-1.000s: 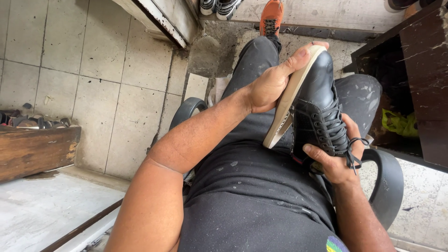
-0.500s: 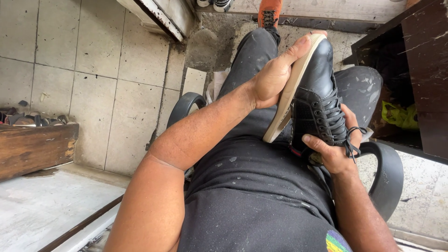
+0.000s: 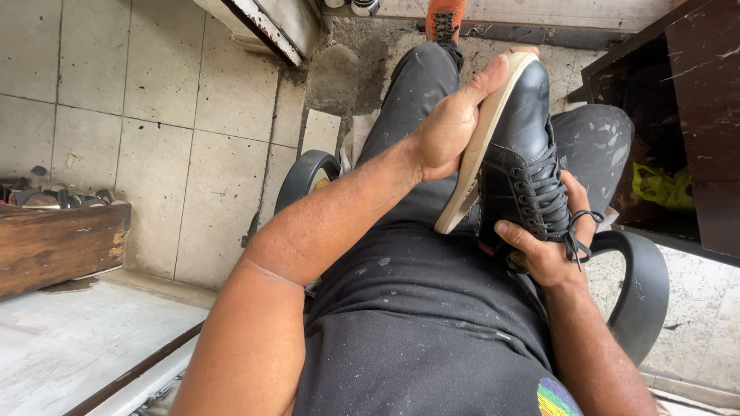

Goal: Repairing a black sneaker by attaching and hammering a new sole

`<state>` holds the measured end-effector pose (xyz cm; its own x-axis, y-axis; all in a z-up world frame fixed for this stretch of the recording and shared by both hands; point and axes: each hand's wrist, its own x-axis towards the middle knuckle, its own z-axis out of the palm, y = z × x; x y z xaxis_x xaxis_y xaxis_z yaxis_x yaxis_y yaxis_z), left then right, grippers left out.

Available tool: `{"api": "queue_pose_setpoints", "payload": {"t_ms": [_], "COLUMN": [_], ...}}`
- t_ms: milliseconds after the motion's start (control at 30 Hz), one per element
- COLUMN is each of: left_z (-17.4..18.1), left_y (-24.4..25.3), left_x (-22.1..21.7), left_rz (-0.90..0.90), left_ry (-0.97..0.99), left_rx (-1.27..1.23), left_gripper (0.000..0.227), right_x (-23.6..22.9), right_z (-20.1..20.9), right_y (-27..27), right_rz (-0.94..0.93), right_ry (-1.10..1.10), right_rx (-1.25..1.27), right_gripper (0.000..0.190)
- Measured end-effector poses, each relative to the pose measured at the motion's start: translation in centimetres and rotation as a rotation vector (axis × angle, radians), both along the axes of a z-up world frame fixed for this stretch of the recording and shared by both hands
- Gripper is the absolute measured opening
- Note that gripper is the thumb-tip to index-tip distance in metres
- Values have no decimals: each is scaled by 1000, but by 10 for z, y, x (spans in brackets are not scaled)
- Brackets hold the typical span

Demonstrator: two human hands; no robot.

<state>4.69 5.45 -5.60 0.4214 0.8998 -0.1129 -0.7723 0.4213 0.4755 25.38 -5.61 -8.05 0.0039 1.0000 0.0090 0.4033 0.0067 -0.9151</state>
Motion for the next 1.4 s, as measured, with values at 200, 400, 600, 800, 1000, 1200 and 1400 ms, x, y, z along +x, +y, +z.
{"api": "queue_pose_setpoints", "payload": {"t_ms": [200,400,600,800,1000,1200,1400], "left_z": [3,12,10,-3,-54,-90,-74], "left_y": [-5,-13,-17,13,20,11,-3], "left_x": [3,9,11,-58,-45,-68,-76], "left_rz": [22,101,364,428,748,653,455], "left_ry": [35,101,279,909,1336,1197,1253], "left_rx": [48,295,470,662,531,496,410], "left_gripper": [56,55,55,38,61,55,53], "right_x": [1,2,3,-32,-38,-25,-12], "right_z": [2,15,-2,-11,-83,-6,34], "right_y": [-4,-5,13,47,72,50,148], "right_rz": [-9,14,68,97,87,469,483], "right_ry": [7,-34,-23,-237,-599,-819,-974], "right_rx": [-22,44,366,742,1015,399,45], "right_gripper": [94,90,92,78,70,97,74]}}
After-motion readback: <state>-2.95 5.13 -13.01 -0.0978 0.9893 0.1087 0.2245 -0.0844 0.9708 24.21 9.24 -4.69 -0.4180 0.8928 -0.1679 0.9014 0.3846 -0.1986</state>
